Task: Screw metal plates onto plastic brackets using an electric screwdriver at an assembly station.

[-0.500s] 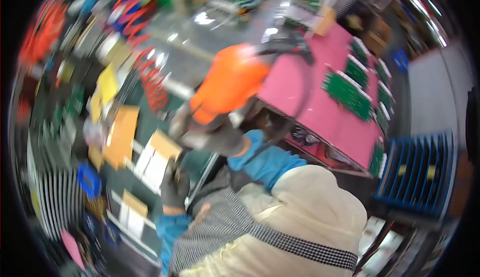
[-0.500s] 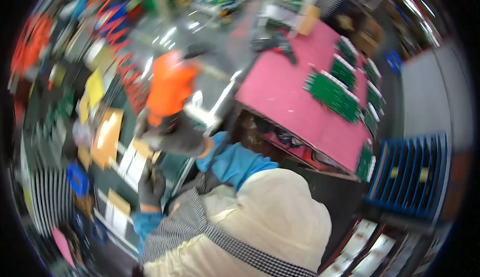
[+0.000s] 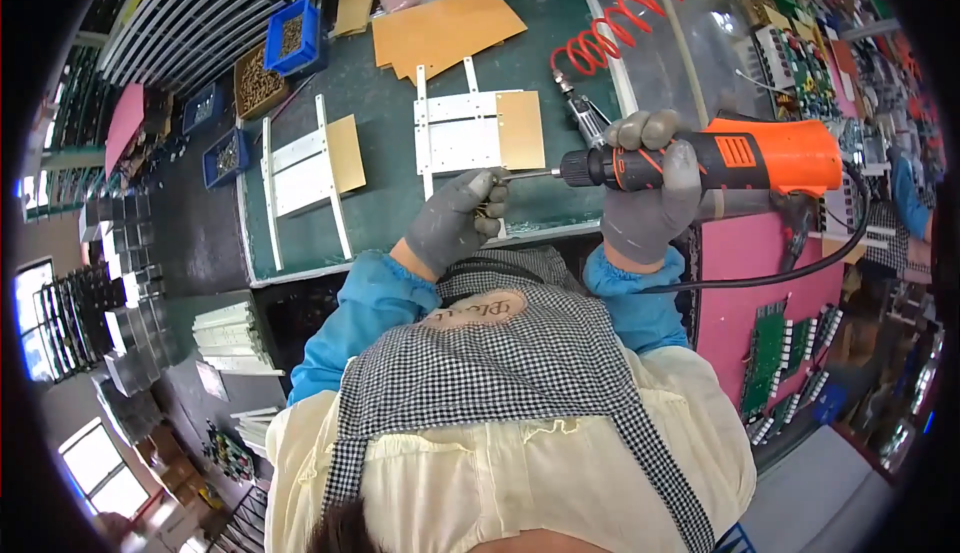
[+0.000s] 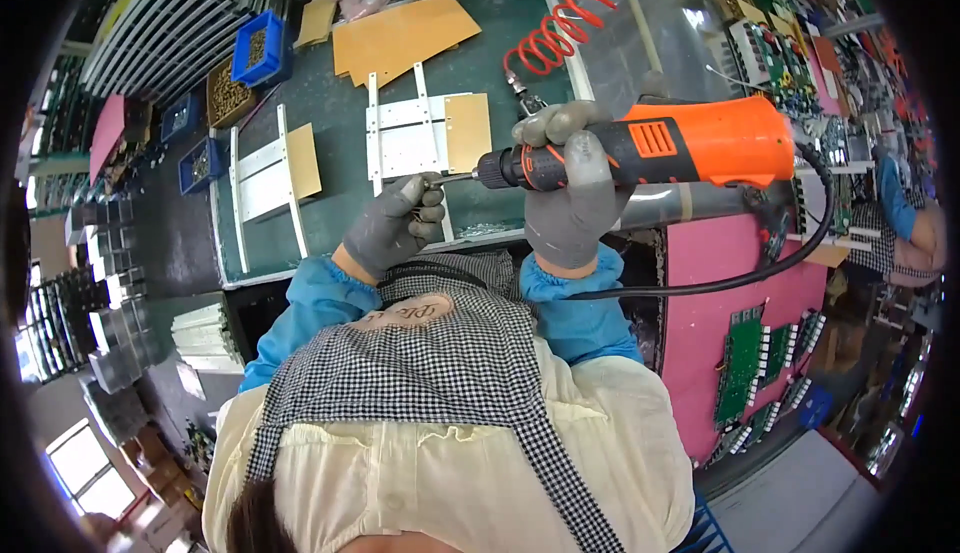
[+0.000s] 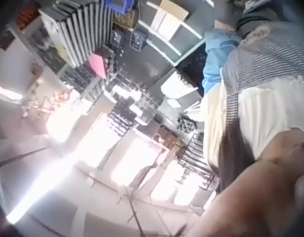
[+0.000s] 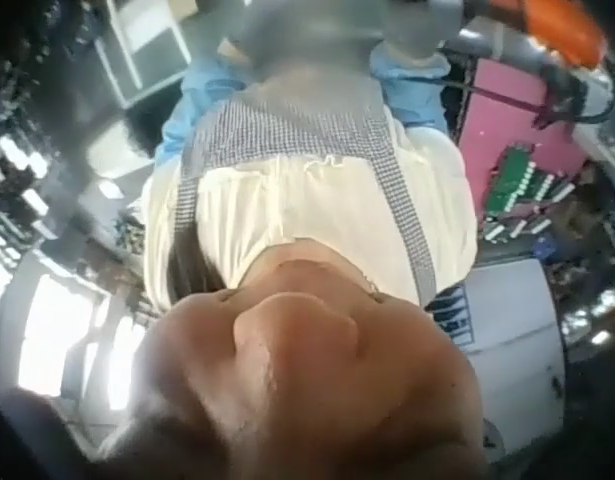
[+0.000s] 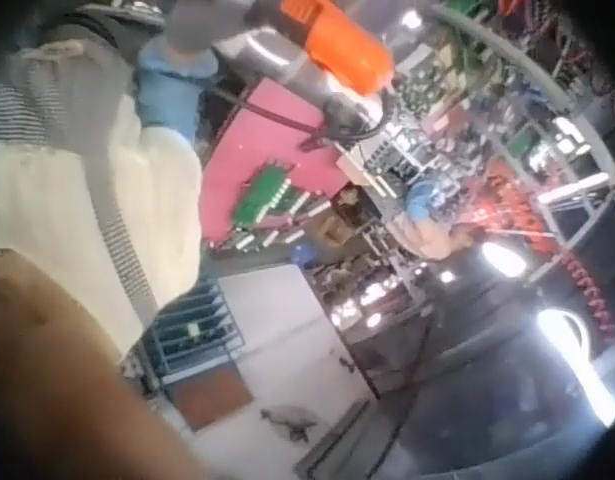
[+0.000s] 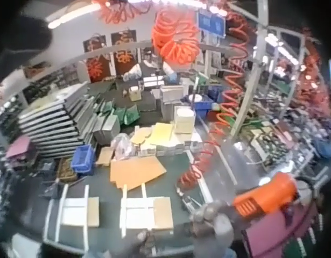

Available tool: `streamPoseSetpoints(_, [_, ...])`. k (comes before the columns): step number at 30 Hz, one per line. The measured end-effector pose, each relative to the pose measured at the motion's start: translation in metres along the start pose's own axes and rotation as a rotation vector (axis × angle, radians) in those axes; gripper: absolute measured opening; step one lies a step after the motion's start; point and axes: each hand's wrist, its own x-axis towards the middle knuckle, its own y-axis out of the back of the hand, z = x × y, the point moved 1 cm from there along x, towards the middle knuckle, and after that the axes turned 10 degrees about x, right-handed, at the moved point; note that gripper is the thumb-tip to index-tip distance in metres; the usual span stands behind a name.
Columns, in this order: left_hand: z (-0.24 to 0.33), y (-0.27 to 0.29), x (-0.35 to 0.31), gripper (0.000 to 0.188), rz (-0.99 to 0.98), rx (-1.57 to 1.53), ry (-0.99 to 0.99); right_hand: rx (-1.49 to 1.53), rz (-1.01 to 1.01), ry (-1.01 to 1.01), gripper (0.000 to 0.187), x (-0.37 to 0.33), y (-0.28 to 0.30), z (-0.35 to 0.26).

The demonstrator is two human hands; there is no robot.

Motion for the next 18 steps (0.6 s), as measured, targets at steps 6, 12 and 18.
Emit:
streamPoseSetpoints(6, [-0.001,0.0,-0.003,0.03,0.116,0.057,-0.071,-0.041,0.057,-0.031,0.016,0.008,-0.015,0.019])
streamPoseSetpoints(12, [0.003,0.006,-0.013,0.034,0.225,0.099,-0.112,0.007,0.183,-0.161,0.021,0.023,-0.01,0.043])
streamPoseSetpoints(18, [0.003,0.062,-0.029,0.044,0.717,0.393,-0.293,-0.065,-0.017,0.031,0.017,0.055,-0.037,0.064])
